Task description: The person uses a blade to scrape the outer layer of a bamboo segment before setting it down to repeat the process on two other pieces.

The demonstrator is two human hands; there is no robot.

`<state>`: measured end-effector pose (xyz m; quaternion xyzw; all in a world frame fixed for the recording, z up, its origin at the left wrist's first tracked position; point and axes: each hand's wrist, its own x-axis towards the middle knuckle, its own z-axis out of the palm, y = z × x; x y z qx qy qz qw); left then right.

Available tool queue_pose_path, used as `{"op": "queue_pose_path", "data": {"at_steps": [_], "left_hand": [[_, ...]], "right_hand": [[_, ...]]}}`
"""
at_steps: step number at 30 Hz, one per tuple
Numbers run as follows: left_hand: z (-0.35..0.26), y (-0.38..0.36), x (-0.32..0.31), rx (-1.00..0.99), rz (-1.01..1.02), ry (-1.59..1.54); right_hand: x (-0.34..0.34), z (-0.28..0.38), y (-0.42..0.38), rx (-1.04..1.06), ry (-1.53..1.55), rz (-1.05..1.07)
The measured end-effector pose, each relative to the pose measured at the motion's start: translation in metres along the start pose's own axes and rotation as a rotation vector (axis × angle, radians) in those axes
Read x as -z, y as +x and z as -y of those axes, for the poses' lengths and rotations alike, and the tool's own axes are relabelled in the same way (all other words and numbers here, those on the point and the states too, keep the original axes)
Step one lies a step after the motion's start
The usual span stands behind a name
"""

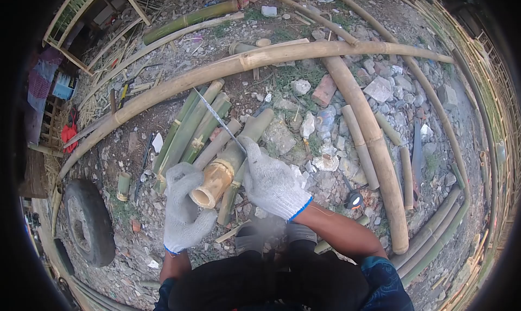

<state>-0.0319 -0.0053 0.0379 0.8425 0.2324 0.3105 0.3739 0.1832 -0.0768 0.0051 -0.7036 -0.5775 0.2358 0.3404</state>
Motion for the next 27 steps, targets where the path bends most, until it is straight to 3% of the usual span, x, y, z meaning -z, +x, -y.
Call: {"op": "queue_pose_path", "data": {"at_steps": [4,7,10,12,16,20,23,27], "left_hand": [[0.004,-0.004,0.001,0.002,0.044,0.034],[0.004,-0.007,-0.013,0.082,-0.197,-0.014],[0.003,-0.004,-0.02,0.212,-0.311,-0.222],[0.003,0.0,-0.02,0.163,-0.277,-0.108],[0.01,-0.001,-0.022,0.103,-0.225,-0.176],[0.008,-0.005,-0.017,0.106,-0.152,-0.066],[0.007,-0.002,-0.017,0.057,-0.116,-0.011],[0.004,-0.002,-0.019,0.121,-0.264,-0.161]], "right_hand": [[0.003,-0.002,0.0,0.025,-0.003,0.011],[0.019,0.017,-0.015,0.108,-0.055,-0.016],[0.033,0.041,-0.031,0.251,-0.014,-0.092],[0.031,0.043,-0.03,0.326,-0.005,-0.132],[0.026,0.02,-0.017,0.02,-0.144,0.071],[0.031,0.034,-0.026,0.294,0.003,-0.144],[0.032,0.036,-0.018,0.167,-0.063,0.036],[0.03,0.025,-0.015,0.079,-0.143,0.041]]}}
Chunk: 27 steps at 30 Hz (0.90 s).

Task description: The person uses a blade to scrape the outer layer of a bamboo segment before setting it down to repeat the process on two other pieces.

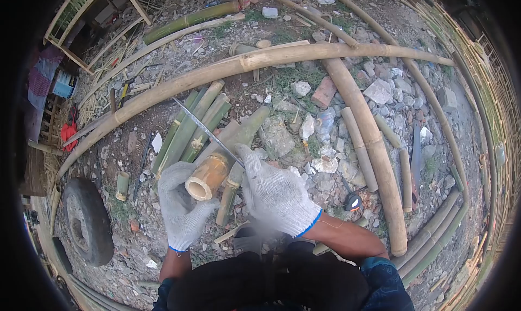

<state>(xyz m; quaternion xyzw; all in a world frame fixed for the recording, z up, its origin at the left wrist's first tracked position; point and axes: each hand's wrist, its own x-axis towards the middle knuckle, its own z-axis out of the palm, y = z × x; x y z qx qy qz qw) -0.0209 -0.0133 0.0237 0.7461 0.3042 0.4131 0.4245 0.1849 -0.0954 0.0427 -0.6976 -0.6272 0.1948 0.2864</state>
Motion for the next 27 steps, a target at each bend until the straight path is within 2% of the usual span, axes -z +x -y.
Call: {"op": "queue_pose_path", "data": {"at_steps": [3,6,9,12,13,16,17,20,21,24,25,27], "left_hand": [[0.001,-0.001,0.003,0.036,0.038,0.044],[0.003,-0.003,0.007,0.018,0.089,0.062],[0.01,-0.004,0.012,0.039,0.09,0.014],[0.008,-0.003,0.016,0.023,0.114,0.097],[-0.003,0.0,0.009,0.091,0.034,0.01],[0.009,-0.003,0.007,0.043,0.04,-0.099],[0.009,-0.004,0.013,0.059,0.048,0.021],[0.012,-0.002,0.019,-0.035,0.061,0.094],[0.01,0.001,0.023,-0.03,0.129,0.2],[-0.003,-0.002,0.009,0.029,-0.012,0.22],[-0.001,-0.001,0.009,0.024,0.0,0.195],[0.004,0.0,0.005,0.021,0.01,0.144]], "right_hand": [[0.007,0.011,-0.003,0.205,0.106,-0.155],[-0.008,-0.009,0.004,0.136,-0.157,-0.025],[-0.003,-0.02,0.004,0.046,-0.156,-0.033],[0.015,0.015,-0.002,0.154,0.0,-0.014],[0.01,0.015,0.0,0.227,0.038,-0.057],[-0.014,-0.015,0.01,0.073,-0.122,-0.027],[-0.011,-0.018,0.009,-0.068,-0.159,0.068],[0.0,0.007,-0.001,0.052,0.0,-0.091],[-0.002,0.015,-0.005,0.086,0.083,-0.122],[-0.004,0.022,-0.005,0.221,0.158,-0.132],[-0.006,0.021,0.001,0.074,0.107,0.032],[-0.01,0.015,0.0,0.059,0.051,0.021]]}}
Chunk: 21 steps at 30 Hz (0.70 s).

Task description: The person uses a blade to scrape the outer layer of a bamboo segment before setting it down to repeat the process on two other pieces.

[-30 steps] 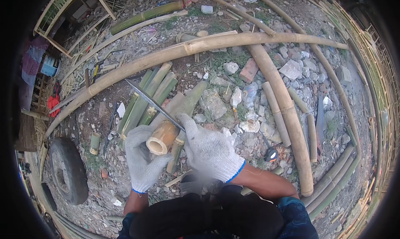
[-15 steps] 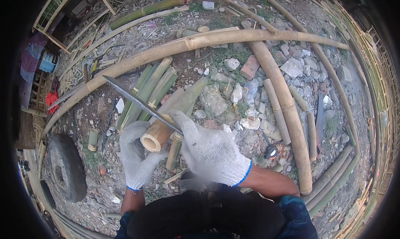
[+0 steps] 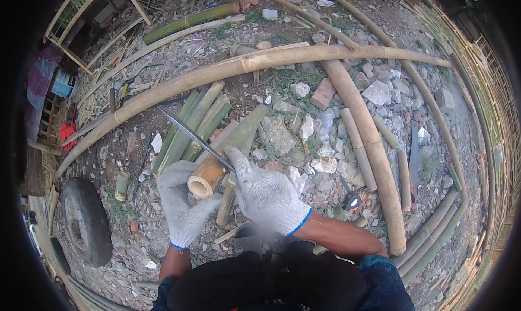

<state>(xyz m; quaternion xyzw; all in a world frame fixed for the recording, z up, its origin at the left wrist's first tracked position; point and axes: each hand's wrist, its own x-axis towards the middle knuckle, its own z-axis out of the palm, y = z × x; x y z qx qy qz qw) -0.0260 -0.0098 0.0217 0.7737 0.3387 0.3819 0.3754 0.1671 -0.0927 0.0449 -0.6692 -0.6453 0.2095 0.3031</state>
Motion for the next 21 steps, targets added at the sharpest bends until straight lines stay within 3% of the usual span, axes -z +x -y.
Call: {"op": "queue_pose_path", "data": {"at_steps": [3,4,6,10,13,14,17,21], "left_hand": [[0.001,0.0,0.003,-0.085,0.047,0.021],[-0.005,0.002,0.008,-0.054,0.119,0.178],[-0.005,0.002,0.007,-0.041,0.073,0.129],[0.004,0.002,0.002,-0.038,-0.028,-0.048],[0.006,-0.001,0.007,-0.023,0.021,-0.019],[0.009,-0.002,0.004,-0.035,-0.006,-0.073],[-0.003,0.001,0.003,0.006,0.016,0.045],[0.007,0.0,-0.001,0.034,0.022,-0.001]], "right_hand": [[-0.003,0.003,-0.006,0.092,0.013,-0.094],[0.004,0.011,-0.009,0.103,0.052,-0.106],[0.007,0.012,-0.005,0.161,0.071,-0.154],[-0.003,-0.026,0.011,-0.215,-0.201,0.108],[0.002,-0.011,-0.005,0.01,-0.098,-0.155],[0.0,-0.011,-0.005,0.159,0.065,-0.245],[0.007,0.001,0.001,0.162,-0.06,-0.04],[0.002,-0.024,0.008,0.003,-0.148,-0.021]]}}
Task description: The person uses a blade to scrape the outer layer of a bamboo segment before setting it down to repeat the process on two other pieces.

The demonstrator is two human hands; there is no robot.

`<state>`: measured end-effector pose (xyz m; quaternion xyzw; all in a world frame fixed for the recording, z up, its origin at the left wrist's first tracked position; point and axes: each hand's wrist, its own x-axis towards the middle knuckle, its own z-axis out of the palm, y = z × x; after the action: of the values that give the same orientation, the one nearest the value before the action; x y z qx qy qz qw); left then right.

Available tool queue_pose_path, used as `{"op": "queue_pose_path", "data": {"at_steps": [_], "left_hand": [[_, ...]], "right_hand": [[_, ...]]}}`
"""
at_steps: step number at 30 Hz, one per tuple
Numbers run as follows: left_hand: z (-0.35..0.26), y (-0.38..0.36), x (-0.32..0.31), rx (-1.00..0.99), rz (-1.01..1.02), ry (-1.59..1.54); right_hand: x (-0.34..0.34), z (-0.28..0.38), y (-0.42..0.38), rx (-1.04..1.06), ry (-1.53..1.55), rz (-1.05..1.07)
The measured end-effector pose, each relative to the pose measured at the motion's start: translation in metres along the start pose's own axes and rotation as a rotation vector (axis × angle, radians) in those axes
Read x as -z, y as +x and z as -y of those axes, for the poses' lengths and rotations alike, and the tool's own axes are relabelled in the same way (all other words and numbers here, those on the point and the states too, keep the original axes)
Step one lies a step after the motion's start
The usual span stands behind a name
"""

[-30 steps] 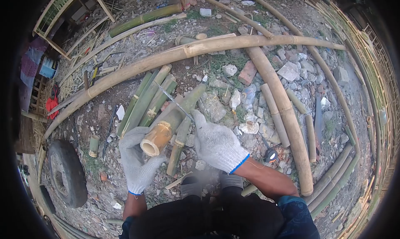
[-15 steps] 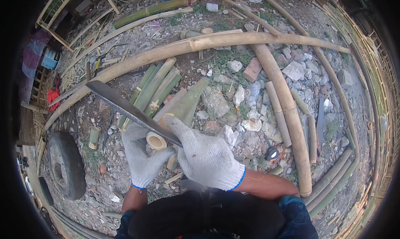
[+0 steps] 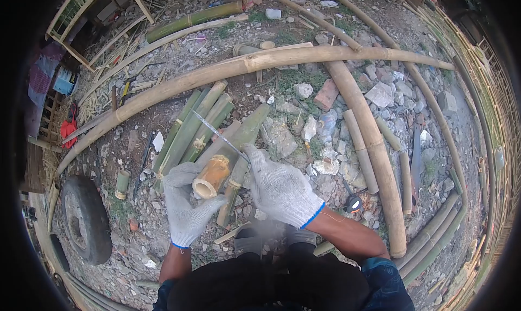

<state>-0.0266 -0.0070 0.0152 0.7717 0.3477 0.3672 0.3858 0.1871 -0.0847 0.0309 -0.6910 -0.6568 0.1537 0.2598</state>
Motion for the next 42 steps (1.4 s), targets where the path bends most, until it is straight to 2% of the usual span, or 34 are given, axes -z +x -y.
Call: {"op": "queue_pose_path", "data": {"at_steps": [3,4,5,8,9,13,15,17,18,20,22,25,28,31,34,35,38,39,42], "left_hand": [[-0.009,0.0,0.005,-0.037,0.098,0.136],[-0.009,0.001,0.003,-0.036,0.06,0.128],[-0.012,0.002,-0.001,-0.036,0.027,0.118],[-0.005,0.004,-0.007,-0.045,-0.025,0.052],[-0.001,0.003,-0.008,-0.037,-0.029,0.028],[0.002,0.0,-0.009,0.078,-0.014,0.025],[-0.005,0.007,-0.011,0.06,-0.012,0.073],[-0.013,0.012,-0.014,0.137,0.007,0.075],[-0.015,0.014,-0.014,0.175,0.012,0.074],[-0.003,0.012,-0.019,0.1,-0.003,0.014],[0.001,0.015,-0.021,0.065,-0.013,-0.015],[-0.006,0.011,-0.017,0.146,0.03,0.039],[-0.005,0.013,-0.017,0.022,0.022,0.085],[0.0,0.01,-0.02,0.113,-0.045,-0.144],[0.014,0.005,-0.013,0.122,-0.007,-0.103],[0.008,0.008,-0.013,0.078,0.006,-0.066],[0.0,0.009,-0.009,0.103,0.069,0.066],[0.004,0.007,-0.01,0.081,0.04,-0.009],[0.02,0.002,-0.015,0.086,-0.039,-0.182]], "right_hand": [[0.011,0.017,-0.01,0.074,0.084,-0.007],[0.014,0.019,-0.008,0.111,0.104,-0.02],[0.007,0.017,-0.005,0.072,0.033,0.047],[-0.026,-0.022,-0.003,0.024,-0.103,-0.034],[-0.023,-0.024,-0.003,-0.051,-0.069,0.025],[-0.013,-0.006,-0.011,-0.037,-0.003,-0.02],[-0.007,0.003,-0.011,0.096,0.108,-0.145],[-0.006,0.008,-0.008,0.184,0.222,-0.246],[-0.008,0.005,-0.005,0.091,0.181,-0.144],[-0.016,-0.007,0.003,-0.086,0.092,0.063],[-0.015,-0.005,0.005,0.012,0.063,-0.055],[-0.01,0.006,-0.006,0.129,0.164,-0.177],[-0.033,-0.02,-0.001,0.064,-0.026,-0.091],[-0.025,-0.037,0.004,-0.173,-0.119,0.069],[-0.011,-0.016,-0.003,0.002,0.071,-0.129],[-0.006,-0.01,-0.002,0.079,0.05,-0.113],[-0.027,-0.023,0.007,0.141,-0.022,0.01],[-0.026,-0.028,0.015,0.092,-0.103,0.015],[-0.017,-0.031,0.009,-0.039,-0.069,0.029]]}}
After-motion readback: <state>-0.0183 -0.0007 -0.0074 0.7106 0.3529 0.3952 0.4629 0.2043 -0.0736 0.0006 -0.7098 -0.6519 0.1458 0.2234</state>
